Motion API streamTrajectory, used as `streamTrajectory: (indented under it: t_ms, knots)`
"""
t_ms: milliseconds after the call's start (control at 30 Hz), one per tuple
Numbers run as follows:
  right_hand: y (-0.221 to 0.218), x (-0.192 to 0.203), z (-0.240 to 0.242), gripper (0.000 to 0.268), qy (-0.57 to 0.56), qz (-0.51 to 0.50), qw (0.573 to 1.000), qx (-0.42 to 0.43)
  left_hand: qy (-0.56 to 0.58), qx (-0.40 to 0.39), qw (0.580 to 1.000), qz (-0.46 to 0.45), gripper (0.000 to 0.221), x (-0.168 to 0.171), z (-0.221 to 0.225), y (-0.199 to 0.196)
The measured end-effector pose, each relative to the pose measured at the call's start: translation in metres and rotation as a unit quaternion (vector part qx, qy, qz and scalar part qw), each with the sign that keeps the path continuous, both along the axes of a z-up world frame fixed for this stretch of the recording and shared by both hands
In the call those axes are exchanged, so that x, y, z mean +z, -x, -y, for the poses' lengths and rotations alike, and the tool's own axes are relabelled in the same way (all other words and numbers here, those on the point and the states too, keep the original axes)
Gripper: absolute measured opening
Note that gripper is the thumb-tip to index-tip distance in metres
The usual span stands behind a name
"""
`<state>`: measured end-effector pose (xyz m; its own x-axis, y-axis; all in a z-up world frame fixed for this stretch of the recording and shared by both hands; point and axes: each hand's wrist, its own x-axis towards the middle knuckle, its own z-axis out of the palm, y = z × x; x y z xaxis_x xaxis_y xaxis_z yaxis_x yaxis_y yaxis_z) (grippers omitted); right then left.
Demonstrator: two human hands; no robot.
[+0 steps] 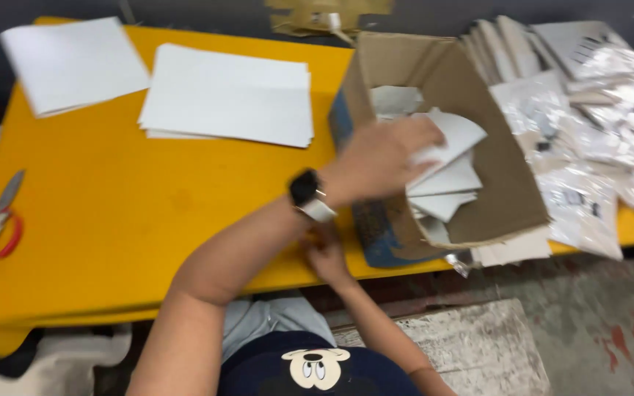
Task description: Folding white sheets of paper in half and placing them into a cardboard box on a yellow table.
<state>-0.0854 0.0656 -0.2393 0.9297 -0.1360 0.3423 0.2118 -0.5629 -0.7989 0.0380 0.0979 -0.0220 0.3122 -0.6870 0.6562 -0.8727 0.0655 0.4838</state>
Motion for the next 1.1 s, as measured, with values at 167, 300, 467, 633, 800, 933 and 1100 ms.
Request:
streamTrajectory:
  t_ms: [167, 300, 467, 633, 800, 933, 1100]
  knots:
    - [0.002, 0.024, 0.037, 0.026, 0.023, 0.143, 0.988, -0.060, -0.074, 0.241, 0.968, 0.013, 0.032, -0.076, -0.177, -0.159]
    - [-0.017, 0.026, 0.046, 0.021, 0.060, 0.099, 0.993, -0.034, -0.310, 0.347, 0.884, 0.038, 0.046, -0.165, -0.256, -0.213]
    - [-0.053, 0.032, 0.073, 0.016, 0.090, 0.107, 0.989, 0.052, -0.407, 0.300, 0.862, 0.037, 0.048, -0.184, -0.256, -0.218]
    - [-0.070, 0.025, 0.063, 0.016, 0.104, 0.060, 0.990, 0.071, -0.419, 0.307, 0.853, 0.056, 0.038, -0.200, -0.261, -0.245]
    - [-0.078, 0.029, 0.053, 0.012, 0.096, 0.037, 0.992, 0.071, -0.454, 0.270, 0.843, 0.098, 0.041, -0.187, -0.261, -0.245]
    - [-0.080, 0.032, 0.048, 0.011, 0.110, 0.022, 0.991, 0.068, -0.458, 0.243, 0.849, 0.106, 0.018, -0.196, -0.260, -0.263]
    - [-0.091, 0.035, 0.043, 0.013, 0.131, 0.021, 0.988, 0.078, -0.445, 0.228, 0.857, 0.123, 0.013, -0.214, -0.257, -0.286]
